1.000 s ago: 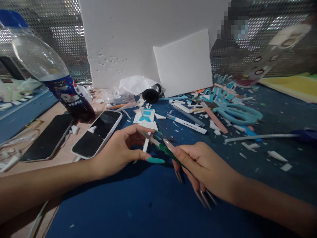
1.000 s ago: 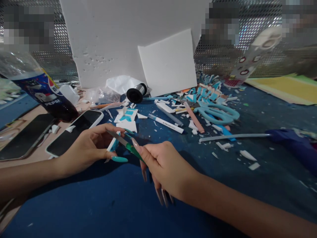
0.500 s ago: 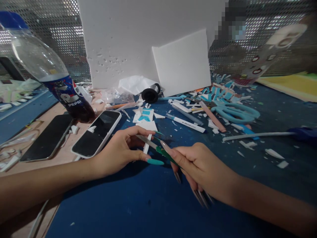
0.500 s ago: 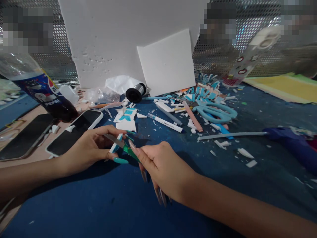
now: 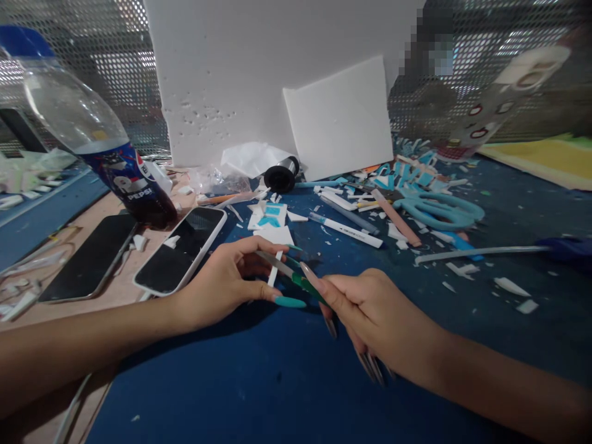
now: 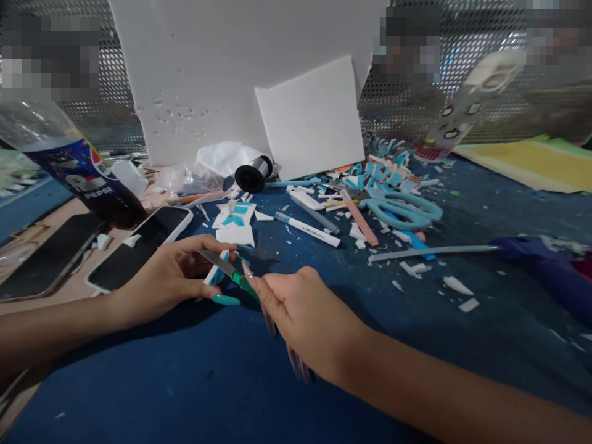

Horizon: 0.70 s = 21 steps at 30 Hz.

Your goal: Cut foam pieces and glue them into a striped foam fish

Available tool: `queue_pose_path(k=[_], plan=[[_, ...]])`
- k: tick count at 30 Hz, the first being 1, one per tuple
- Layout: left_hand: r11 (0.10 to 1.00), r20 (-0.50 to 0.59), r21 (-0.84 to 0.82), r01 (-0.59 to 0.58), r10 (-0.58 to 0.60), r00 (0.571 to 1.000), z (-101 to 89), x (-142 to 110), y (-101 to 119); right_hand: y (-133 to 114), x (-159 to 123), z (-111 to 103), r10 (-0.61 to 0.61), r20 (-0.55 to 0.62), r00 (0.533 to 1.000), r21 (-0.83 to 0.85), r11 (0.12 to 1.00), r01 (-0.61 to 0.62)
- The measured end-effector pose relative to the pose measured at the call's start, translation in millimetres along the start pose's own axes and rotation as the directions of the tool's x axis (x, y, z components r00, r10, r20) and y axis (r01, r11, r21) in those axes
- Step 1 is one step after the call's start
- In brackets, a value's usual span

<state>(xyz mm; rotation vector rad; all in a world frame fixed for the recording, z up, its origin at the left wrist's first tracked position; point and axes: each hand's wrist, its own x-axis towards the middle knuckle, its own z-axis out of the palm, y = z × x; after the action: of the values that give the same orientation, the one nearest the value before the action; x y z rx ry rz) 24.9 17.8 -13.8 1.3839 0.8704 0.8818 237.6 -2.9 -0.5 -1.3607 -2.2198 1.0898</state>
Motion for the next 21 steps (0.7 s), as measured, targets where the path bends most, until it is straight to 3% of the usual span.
queue_pose_path(k=[17,21], plan=[[0.989,-0.076,-0.142,0.038,-0.049,0.996,0.5,1.4,1.2,-3.4,0.3,-2.3,0.021,0.045,0.999,0.055,0.998,-0.024],[0.991,-0.043,-0.135,0.024,-0.03,0.999,0.4,1.1,-0.2,-2.9,1.5,-1.1,0.039,0.054,0.998,0.039,0.998,-0.041]])
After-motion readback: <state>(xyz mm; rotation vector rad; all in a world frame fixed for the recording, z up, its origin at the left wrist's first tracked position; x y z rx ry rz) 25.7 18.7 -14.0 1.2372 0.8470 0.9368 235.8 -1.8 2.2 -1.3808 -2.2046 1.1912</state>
